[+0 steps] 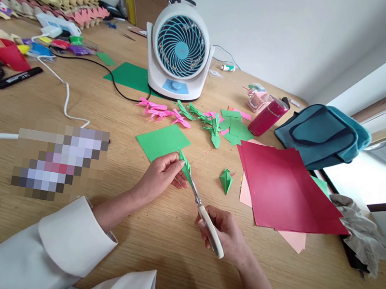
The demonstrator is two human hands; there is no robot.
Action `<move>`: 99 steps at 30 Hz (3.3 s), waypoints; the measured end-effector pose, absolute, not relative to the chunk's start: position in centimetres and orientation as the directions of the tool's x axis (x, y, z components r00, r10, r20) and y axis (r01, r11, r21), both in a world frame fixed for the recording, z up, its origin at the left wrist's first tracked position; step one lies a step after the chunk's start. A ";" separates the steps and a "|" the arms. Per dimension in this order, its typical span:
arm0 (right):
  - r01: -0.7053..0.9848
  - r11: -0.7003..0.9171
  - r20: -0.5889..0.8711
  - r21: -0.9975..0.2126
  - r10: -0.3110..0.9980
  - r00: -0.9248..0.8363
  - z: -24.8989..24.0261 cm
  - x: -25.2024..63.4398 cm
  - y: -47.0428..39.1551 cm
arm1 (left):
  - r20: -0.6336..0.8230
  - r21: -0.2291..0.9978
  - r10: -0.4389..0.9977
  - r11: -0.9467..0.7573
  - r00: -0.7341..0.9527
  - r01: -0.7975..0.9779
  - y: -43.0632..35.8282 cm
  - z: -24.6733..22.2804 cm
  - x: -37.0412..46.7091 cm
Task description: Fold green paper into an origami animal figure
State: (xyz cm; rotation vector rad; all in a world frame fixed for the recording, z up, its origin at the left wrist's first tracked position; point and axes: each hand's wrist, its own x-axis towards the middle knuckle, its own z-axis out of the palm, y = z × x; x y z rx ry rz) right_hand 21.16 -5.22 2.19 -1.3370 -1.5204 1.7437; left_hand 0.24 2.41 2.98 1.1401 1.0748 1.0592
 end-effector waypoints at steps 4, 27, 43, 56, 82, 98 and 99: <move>0.252 -0.278 -0.363 -0.927 0.836 -0.411 2.1 21.2 -5.3 | -0.096 0.991 0.982 0.110 0.163 -0.078 2.4 3.1 0.2; 0.289 -0.256 -0.361 -0.923 0.838 -0.410 1.7 21.3 -5.2 | -0.114 0.978 0.985 0.135 0.133 -0.158 2.7 2.6 0.3; 0.918 -0.307 0.076 -0.252 0.939 0.335 3.7 31.5 -2.1 | -0.046 0.994 0.991 0.059 0.125 -0.096 2.7 2.1 0.4; 0.861 -0.506 0.006 0.057 0.862 0.507 2.3 35.4 -1.7 | 0.039 0.998 0.951 -0.049 0.308 0.026 1.9 1.7 0.6; 0.098 -0.124 -0.141 -0.987 0.972 -0.189 1.8 20.4 -4.0 | 0.105 0.898 0.834 -0.313 0.542 0.309 -0.3 1.4 2.0; 0.180 -0.056 -0.073 -0.982 0.994 -0.086 0.3 19.6 -4.6 | -0.061 0.996 0.863 0.021 0.502 0.084 0.2 0.5 2.5; 0.185 -0.060 -0.077 -0.981 0.994 -0.084 0.3 19.6 -4.6 | -0.073 0.996 0.862 0.043 0.501 0.072 0.3 0.4 2.5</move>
